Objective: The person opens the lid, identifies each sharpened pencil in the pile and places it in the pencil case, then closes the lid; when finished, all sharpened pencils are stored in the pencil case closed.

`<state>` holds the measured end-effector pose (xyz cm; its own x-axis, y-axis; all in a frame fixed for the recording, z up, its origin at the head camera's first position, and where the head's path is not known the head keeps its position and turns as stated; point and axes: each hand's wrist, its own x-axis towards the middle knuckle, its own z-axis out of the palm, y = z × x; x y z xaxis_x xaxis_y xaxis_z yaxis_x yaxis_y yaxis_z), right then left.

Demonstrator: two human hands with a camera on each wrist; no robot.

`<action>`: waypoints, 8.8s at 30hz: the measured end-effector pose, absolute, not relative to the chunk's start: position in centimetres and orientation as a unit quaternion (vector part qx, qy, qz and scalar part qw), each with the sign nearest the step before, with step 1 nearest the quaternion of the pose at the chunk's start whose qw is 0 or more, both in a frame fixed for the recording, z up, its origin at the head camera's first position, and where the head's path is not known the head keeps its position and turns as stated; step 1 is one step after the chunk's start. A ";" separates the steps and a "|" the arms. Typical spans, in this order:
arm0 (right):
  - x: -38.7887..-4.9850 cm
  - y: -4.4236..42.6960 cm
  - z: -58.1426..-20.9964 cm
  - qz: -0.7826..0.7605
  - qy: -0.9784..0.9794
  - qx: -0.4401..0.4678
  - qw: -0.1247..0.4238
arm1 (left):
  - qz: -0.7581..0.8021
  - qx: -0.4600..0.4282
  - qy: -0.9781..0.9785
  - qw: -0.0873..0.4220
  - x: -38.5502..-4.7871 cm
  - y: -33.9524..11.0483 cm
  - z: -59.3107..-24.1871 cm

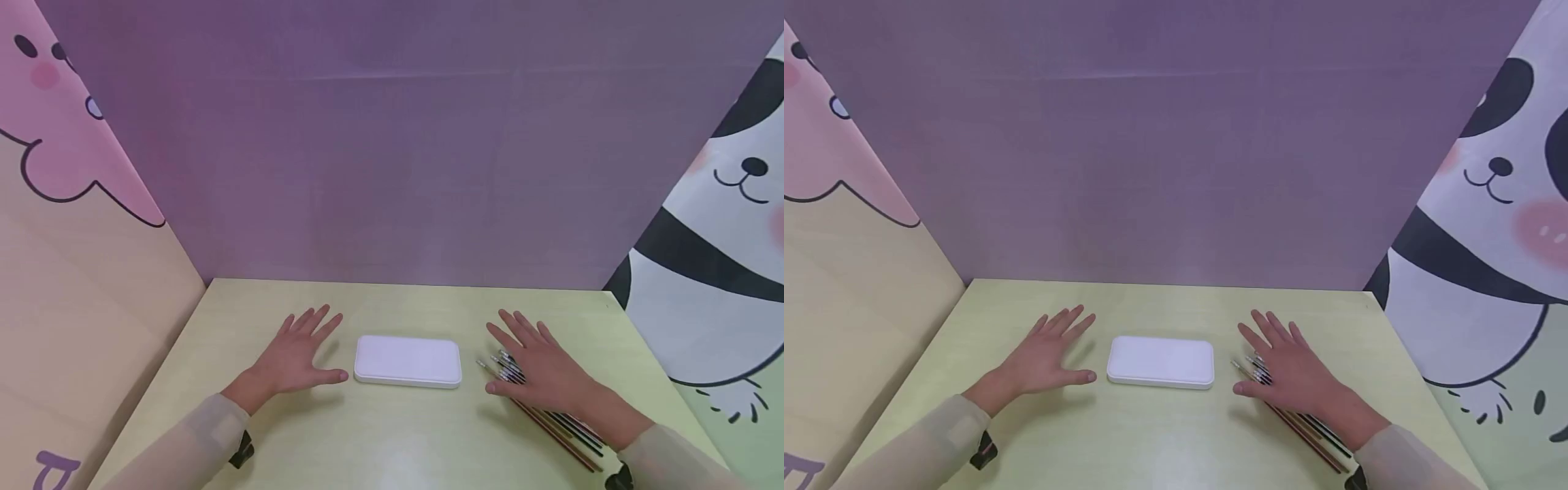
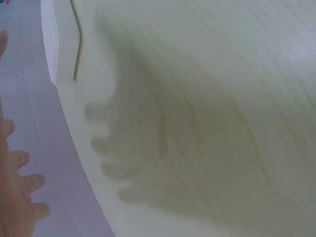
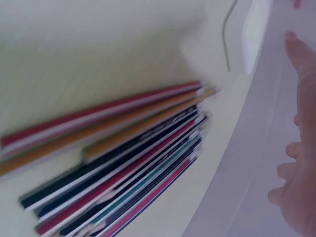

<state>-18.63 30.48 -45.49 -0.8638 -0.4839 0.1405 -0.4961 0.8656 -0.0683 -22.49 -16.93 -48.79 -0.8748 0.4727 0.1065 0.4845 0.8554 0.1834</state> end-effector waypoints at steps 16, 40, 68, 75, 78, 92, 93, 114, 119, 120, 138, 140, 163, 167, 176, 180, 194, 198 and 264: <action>-21.6 22.7 -46.6 0.153 -0.935 0.322 0.003 | -0.329 -0.207 -0.918 -0.084 -23.9 -13.9 -51.2; -23.8 18.0 -49.1 0.190 -0.928 0.320 -0.027 | -0.386 -0.174 -0.899 -0.109 -25.6 -12.2 -53.2; -24.0 17.9 -50.2 0.207 -0.917 0.342 0.005 | -0.393 -0.183 -0.897 -0.080 -25.7 -11.0 -54.4; -24.0 17.8 -49.3 0.171 -0.922 0.345 0.025 | -0.448 -0.160 -0.875 -0.095 -25.5 -10.9 -53.8; -24.0 17.7 -48.8 0.156 -0.926 0.341 0.030 | -0.469 -0.150 -0.866 -0.094 -25.5 -10.8 -53.7; -23.7 16.9 -47.8 0.099 -0.923 0.362 0.088 | -0.505 -0.114 -0.851 -0.088 -25.2 -10.7 -53.6; -23.7 16.9 -47.8 0.097 -0.920 0.368 0.097 | -0.504 -0.113 -0.851 -0.089 -25.1 -10.7 -53.6; -24.6 18.5 -48.3 0.095 -0.892 0.420 0.135 | -0.483 -0.121 -0.863 -0.082 -25.2 -10.5 -53.8; -24.3 19.8 -48.7 0.143 -0.896 0.405 0.112 | -0.485 -0.128 -0.862 -0.077 -25.2 -10.8 -54.0; -24.2 20.1 -48.7 0.153 -0.898 0.399 0.108 | -0.486 -0.129 -0.861 -0.077 -25.2 -10.8 -54.0; -23.6 26.3 -48.6 0.322 -0.901 0.277 0.091 | -0.511 -0.111 -0.849 -0.073 -25.2 -11.2 -54.2; -23.7 26.4 -48.7 0.335 -0.901 0.265 0.080 | -0.513 -0.104 -0.849 -0.073 -25.2 -11.2 -54.2; -28.0 26.5 -47.7 0.505 -0.858 0.094 -0.025 | -0.414 -0.180 -0.890 -0.065 -25.1 -10.8 -54.0; -28.6 26.4 -47.7 0.514 -0.854 0.074 -0.039 | -0.395 -0.192 -0.897 -0.047 -25.0 -10.8 -54.0; -30.1 26.4 -47.9 0.548 -0.834 0.033 -0.058 | -0.384 -0.190 -0.903 -0.037 -24.8 -10.8 -54.7; -30.6 26.2 -48.3 0.537 -0.841 0.021 -0.063 | -0.376 -0.187 -0.907 -0.037 -24.7 -10.8 -54.7; -31.7 24.7 -50.4 0.477 -0.877 -0.016 -0.058 | -0.341 -0.182 -0.922 -0.033 -24.5 -11.2 -54.6; -31.5 25.1 -50.1 0.472 -0.879 -0.023 -0.063 | -0.334 -0.181 -0.924 -0.037 -24.6 -10.7 -54.4; -22.1 42.3 -49.7 0.258 -0.957 0.111 -0.070 | -0.292 -0.229 -0.928 -0.025 -23.6 -11.0 -53.5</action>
